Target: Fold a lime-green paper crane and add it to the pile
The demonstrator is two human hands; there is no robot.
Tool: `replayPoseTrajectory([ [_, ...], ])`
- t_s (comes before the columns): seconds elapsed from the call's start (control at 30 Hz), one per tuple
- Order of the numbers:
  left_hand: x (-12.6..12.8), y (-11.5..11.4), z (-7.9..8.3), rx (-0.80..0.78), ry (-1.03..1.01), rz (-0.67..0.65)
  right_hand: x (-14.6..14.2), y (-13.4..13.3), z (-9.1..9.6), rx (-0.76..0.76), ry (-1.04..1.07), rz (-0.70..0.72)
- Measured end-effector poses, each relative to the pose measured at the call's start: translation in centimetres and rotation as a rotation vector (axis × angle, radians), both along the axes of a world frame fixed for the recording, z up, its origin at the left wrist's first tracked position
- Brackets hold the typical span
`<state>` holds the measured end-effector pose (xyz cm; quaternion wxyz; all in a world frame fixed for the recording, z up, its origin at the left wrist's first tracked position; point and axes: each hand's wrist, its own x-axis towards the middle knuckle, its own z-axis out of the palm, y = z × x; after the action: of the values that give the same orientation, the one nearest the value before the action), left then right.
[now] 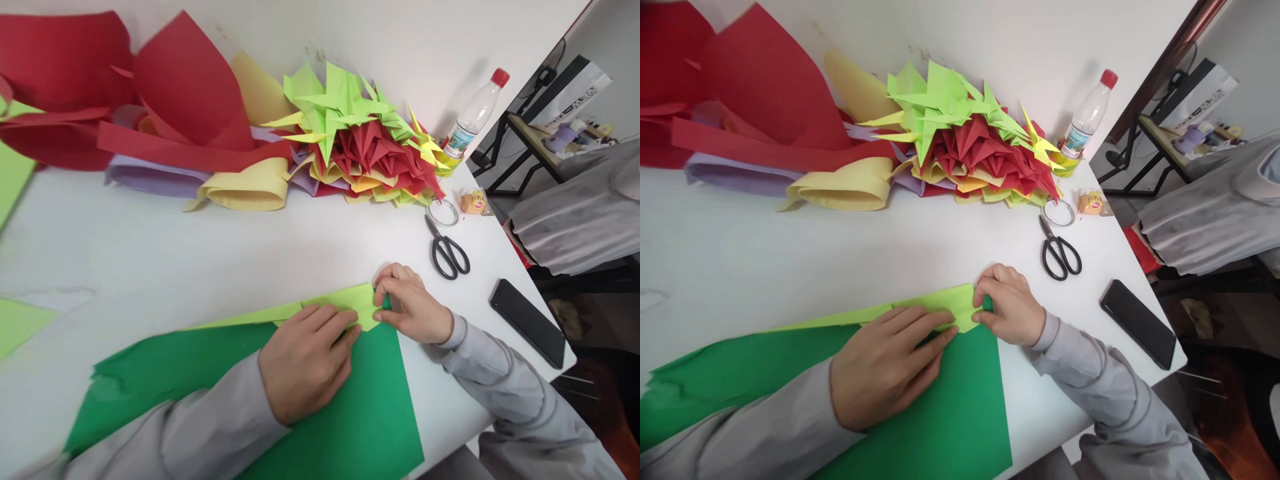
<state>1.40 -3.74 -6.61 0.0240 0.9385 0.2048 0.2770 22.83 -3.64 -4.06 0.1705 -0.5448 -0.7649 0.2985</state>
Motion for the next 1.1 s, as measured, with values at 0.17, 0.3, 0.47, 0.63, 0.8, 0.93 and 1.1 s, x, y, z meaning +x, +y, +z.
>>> replayPoseTrajectory([
  [0.17, -0.3, 0.0, 0.1, -0.044, -0.027, -0.023, 0.6, 0.4, 0.0, -0.022, 0.071, 0.049],
  [0.3, -0.3, 0.0, 0.3, -0.002, 0.031, -0.042, 1.0, 0.6, -0.1, -0.019, 0.099, 0.072],
  [0.47, -0.3, -0.3, 0.2, 0.084, 0.101, -0.057, 0.7, 0.3, -0.4, 0.041, 0.07, 0.066],
  [0.63, -0.3, -0.6, 0.0, 0.09, 0.112, -0.037, -0.3, -0.1, -0.7, 0.096, -0.023, -0.032],
  [0.8, -0.2, -0.5, 0.1, 0.086, 0.101, -0.044, -1.2, -0.6, -0.4, 0.104, -0.098, -0.098],
  [0.93, -0.3, -0.5, 0.0, 0.124, 0.138, -0.071, -1.4, -0.8, -0.3, 0.079, -0.1, -0.109],
  [1.1, -0.4, -0.5, 0.0, 0.13, 0.101, -0.084, -0.5, -0.3, -0.4, 0.038, -0.021, -0.068],
])
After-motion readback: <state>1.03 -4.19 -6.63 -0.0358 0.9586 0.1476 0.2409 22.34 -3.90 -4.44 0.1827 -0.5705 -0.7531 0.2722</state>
